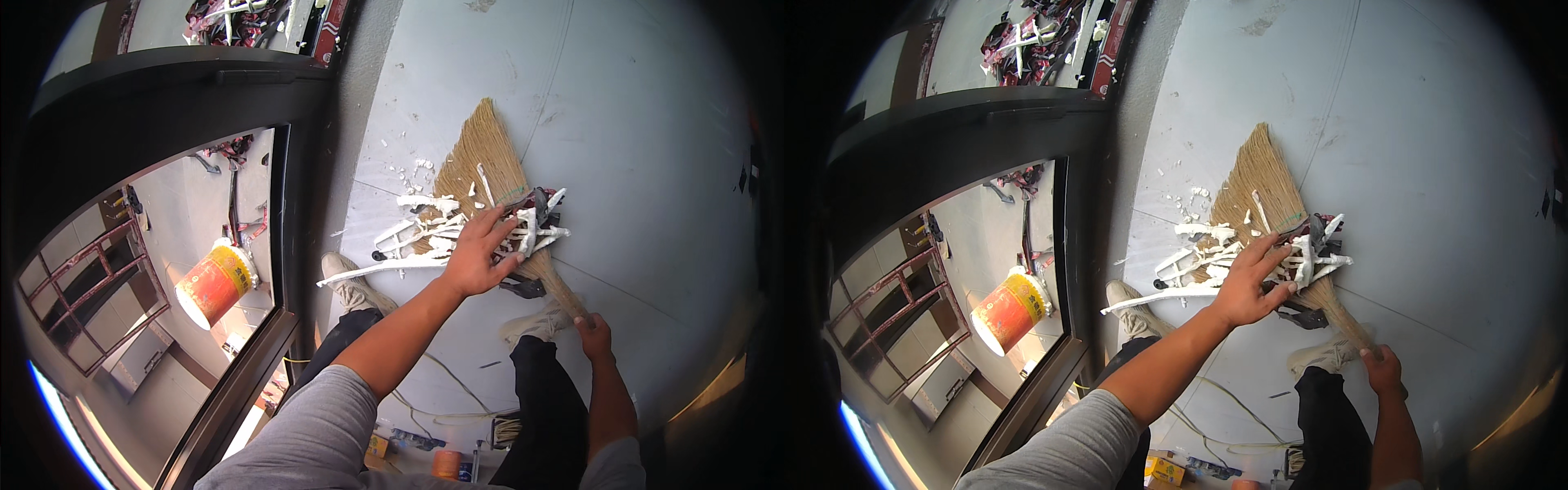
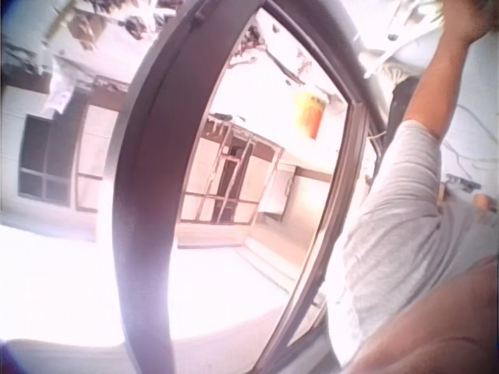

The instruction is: The person sweeps debris on a tiled floor using a broom, gathering pieces of plastic and paper into a pile near a doorway. The person then moves a metal ladder aside and continues sweeping the remaining debris into a larger pile.

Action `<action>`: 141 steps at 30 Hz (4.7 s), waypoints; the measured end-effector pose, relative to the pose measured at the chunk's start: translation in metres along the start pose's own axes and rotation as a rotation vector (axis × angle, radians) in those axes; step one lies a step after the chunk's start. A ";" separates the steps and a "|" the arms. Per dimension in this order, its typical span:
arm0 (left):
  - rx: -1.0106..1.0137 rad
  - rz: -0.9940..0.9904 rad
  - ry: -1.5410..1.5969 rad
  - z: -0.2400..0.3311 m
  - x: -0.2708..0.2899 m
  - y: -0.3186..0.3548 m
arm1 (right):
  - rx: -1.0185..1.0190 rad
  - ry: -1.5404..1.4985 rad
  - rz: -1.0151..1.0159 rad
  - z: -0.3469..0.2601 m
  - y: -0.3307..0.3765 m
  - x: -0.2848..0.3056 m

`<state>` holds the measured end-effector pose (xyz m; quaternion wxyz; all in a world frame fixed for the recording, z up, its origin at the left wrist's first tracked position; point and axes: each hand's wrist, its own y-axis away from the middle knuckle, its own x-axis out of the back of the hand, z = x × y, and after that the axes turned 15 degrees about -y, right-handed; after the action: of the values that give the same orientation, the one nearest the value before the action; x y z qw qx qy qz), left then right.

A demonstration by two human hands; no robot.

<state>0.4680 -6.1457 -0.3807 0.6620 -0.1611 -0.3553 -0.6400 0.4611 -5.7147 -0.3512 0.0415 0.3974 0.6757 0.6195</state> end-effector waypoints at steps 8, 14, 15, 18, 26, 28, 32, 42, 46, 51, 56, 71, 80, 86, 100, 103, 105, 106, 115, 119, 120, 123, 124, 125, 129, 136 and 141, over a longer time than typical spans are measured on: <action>1.114 0.273 -0.278 -0.174 0.020 0.141 | 0.081 0.154 -0.026 0.001 -0.013 0.072; 1.483 0.218 -0.159 -0.151 -0.002 0.098 | 0.081 0.221 0.019 -0.027 -0.004 0.077; 1.389 0.214 -0.189 -0.149 -0.007 0.098 | 0.062 0.221 0.024 -0.036 0.000 0.070; 1.136 0.263 -0.250 -0.124 -0.018 0.073 | 0.033 0.255 0.025 -0.038 0.000 0.061; 0.846 0.144 -0.079 -0.091 -0.035 0.064 | -0.006 0.233 0.067 -0.014 0.006 0.033; 0.646 0.158 -0.124 -0.085 -0.045 0.074 | -0.048 0.243 0.028 -0.013 0.007 0.033; 0.378 0.012 0.107 -0.075 -0.034 0.066 | 0.026 0.093 0.081 0.017 0.017 0.041; 0.476 0.019 -0.592 -0.155 0.035 0.009 | 0.043 0.060 0.050 0.046 0.013 0.044; 0.392 -0.156 -0.599 -0.168 0.035 0.016 | 0.044 0.067 0.025 0.040 0.017 0.039; 0.409 -0.160 -0.464 -0.151 0.027 0.026 | 0.007 -0.003 0.003 0.038 0.014 0.036; 0.267 -0.252 -0.055 -0.054 0.002 0.037 | -0.007 0.093 0.017 0.036 0.017 0.033; 0.461 -0.106 -0.317 -0.129 0.012 -0.049 | -0.077 -0.009 -0.045 0.022 0.019 0.030; 0.178 -0.297 -0.011 -0.048 0.000 0.005 | -0.073 0.015 -0.026 0.035 0.013 0.025; 0.637 0.047 -0.416 -0.121 0.018 0.042 | -0.044 -0.024 -0.044 0.035 0.013 0.028; 0.493 -0.096 0.291 -0.072 0.005 0.061 | 0.036 -0.004 -0.049 0.046 0.013 0.022; 0.911 -0.077 0.145 -0.069 0.001 0.093 | -0.001 -0.018 -0.066 0.042 0.017 0.025; 1.390 -0.178 0.165 -0.120 -0.026 0.171 | 0.063 -0.005 -0.074 0.034 0.010 0.020; 1.572 -0.144 0.269 -0.112 -0.030 0.172 | 0.061 0.000 -0.059 0.041 0.009 0.022; 1.903 0.274 0.606 -0.144 -0.089 0.222 | 0.032 0.007 -0.101 0.042 0.002 0.022; 1.714 0.522 0.496 -0.128 -0.081 0.215 | 0.013 -0.042 -0.084 0.041 0.005 0.019; 1.621 0.508 0.452 -0.120 -0.072 0.207 | 0.011 -0.034 -0.085 0.035 0.007 0.019; 1.317 0.510 0.294 -0.074 -0.046 0.158 | -0.024 -0.030 -0.095 0.031 0.008 0.020; 1.183 0.404 0.227 -0.050 -0.035 0.134 | -0.044 -0.029 -0.097 0.033 0.008 0.023; 1.048 0.306 0.160 -0.028 -0.025 0.112 | -0.056 -0.035 -0.089 0.032 0.008 0.023; 0.642 0.334 -0.020 -0.005 -0.030 0.052 | -0.029 -0.042 -0.073 0.028 0.005 0.017; 0.472 0.087 0.023 -0.014 -0.026 0.038 | 0.018 -0.012 -0.125 0.015 0.002 0.017; 0.489 0.262 -0.163 -0.081 0.008 0.063 | 0.094 0.188 -0.003 0.016 -0.002 0.012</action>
<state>0.5497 -6.1979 -0.4167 0.7274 -0.0920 -0.5273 -0.4294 0.4609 -5.6945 -0.3520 -0.0399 0.3381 0.7055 0.6215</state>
